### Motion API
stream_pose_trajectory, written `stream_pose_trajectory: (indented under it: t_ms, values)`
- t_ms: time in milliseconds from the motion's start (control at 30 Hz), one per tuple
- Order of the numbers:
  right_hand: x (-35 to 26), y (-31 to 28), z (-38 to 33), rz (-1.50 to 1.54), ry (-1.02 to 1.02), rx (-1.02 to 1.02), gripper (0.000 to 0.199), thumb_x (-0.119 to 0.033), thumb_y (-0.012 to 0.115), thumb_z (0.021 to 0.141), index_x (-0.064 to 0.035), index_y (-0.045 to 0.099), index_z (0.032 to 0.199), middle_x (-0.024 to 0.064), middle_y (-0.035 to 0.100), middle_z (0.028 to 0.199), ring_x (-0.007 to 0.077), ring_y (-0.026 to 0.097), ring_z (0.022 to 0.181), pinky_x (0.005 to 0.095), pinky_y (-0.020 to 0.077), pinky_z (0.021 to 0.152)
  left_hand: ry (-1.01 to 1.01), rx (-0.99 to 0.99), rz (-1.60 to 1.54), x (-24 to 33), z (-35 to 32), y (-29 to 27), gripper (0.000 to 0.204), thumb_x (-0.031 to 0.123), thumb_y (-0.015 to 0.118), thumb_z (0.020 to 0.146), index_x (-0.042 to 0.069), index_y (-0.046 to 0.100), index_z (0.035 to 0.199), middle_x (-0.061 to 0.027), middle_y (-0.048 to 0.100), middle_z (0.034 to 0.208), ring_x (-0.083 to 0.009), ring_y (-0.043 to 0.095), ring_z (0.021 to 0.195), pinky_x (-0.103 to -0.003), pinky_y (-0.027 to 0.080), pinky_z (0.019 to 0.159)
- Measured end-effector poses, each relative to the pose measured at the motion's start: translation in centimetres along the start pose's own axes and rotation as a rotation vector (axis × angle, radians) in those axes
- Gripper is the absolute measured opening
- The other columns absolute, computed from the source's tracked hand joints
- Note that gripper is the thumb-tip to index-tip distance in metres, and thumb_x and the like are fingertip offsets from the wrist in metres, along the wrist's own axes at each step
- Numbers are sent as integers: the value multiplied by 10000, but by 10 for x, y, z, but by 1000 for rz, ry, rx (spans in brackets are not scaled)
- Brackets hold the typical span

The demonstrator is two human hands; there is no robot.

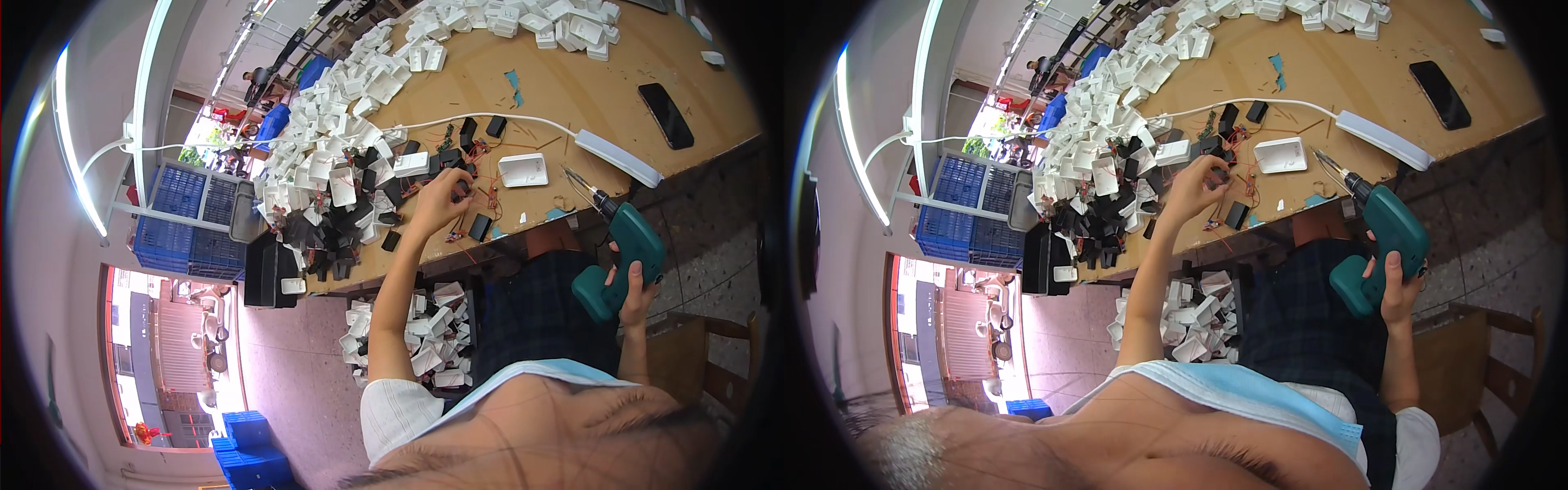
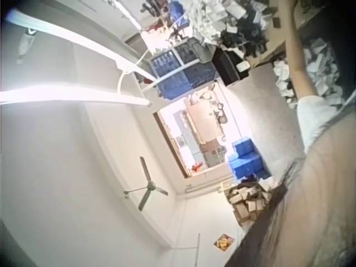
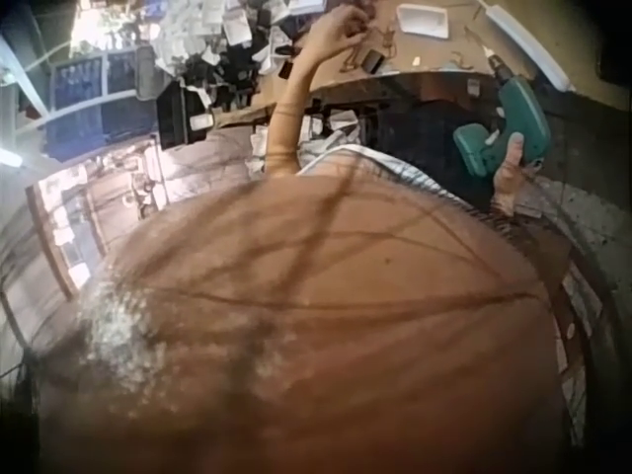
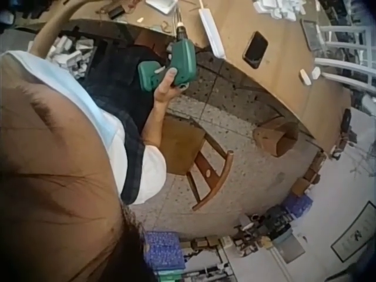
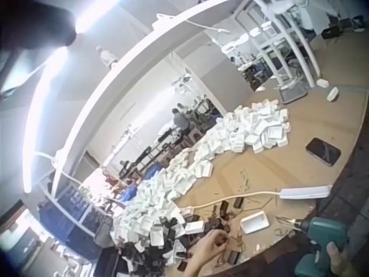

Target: Assembling white plastic component housings containing circuit boards and wires using an electric screwdriver.

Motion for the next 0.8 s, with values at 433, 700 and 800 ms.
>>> stream_pose_trajectory:
  t_ms: [433,700,800]
  values:
    - [2,-6,-2,-17,-5,42,502,-355,497,1058,45,538,1360,166,689,1208,152,608,697,294,505,619,411,-46,434,18,-2,26,123,264,763,836,176,763,922,32,701,1015,-209,682,866,-348,497,809]
    - [-1,-3,-1,-12,-6,3,508,-356,500,1057,54,538,1356,176,687,1214,156,614,698,297,509,616,428,-158,187,4,6,35,144,154,766,792,128,683,907,-32,646,965,-267,650,933,-406,503,842]
    - [2,0,-1,-4,14,6,508,-350,507,1056,57,536,1358,182,684,1219,158,618,703,300,514,617,507,-152,210,5,2,33,163,137,755,809,96,655,932,-56,642,971,-292,633,957,-410,517,809]
Point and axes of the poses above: each hand's wrist, its own z-axis towards the middle knuckle, its own y-axis out of the palm, x = y × z, the point moved 8 cm from there along z, towards the middle knuckle
